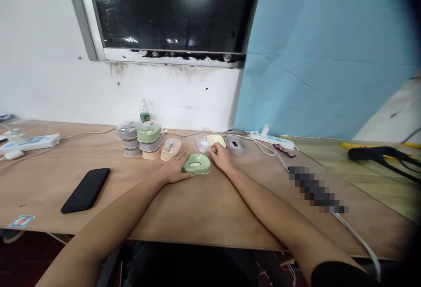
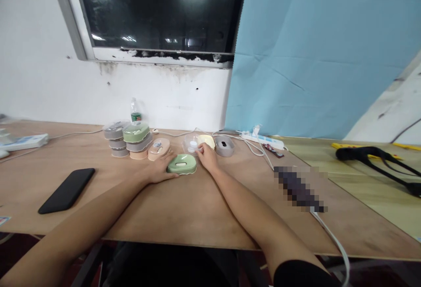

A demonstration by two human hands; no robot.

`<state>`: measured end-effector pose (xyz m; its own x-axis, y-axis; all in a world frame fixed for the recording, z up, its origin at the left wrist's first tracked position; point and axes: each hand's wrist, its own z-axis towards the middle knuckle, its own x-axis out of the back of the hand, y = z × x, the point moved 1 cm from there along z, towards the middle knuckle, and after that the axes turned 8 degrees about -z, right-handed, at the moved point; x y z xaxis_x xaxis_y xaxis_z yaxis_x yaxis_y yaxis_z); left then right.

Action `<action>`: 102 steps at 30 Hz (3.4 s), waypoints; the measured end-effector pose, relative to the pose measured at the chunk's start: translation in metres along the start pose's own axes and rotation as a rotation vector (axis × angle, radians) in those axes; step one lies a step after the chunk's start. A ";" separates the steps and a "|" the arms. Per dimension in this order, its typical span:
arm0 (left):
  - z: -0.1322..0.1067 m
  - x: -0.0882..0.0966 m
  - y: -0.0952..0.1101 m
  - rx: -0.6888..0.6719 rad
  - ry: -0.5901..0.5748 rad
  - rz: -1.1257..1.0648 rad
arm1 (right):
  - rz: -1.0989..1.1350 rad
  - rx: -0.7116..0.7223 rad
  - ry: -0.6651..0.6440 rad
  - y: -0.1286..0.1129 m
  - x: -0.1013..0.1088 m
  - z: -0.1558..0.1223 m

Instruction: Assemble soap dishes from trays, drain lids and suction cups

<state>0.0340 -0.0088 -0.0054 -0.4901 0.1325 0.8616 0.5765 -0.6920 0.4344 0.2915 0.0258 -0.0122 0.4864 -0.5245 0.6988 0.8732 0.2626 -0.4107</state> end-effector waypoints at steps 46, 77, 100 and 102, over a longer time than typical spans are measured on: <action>-0.004 0.016 0.014 0.361 0.237 -0.021 | 0.068 -0.034 -0.338 -0.024 0.020 -0.019; -0.004 0.025 0.013 -0.047 -0.024 -0.194 | 0.261 0.066 -0.359 -0.015 0.014 -0.021; 0.000 0.018 -0.002 -0.098 0.055 -0.144 | 0.506 0.016 -0.485 -0.004 0.008 -0.014; -0.002 0.022 0.001 -0.127 0.091 -0.049 | 0.526 -0.035 -0.466 -0.004 0.009 -0.014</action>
<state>0.0227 -0.0076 0.0129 -0.5764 0.1075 0.8101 0.4659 -0.7712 0.4338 0.2918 0.0087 -0.0128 0.8135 0.0686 0.5774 0.5209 0.3556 -0.7761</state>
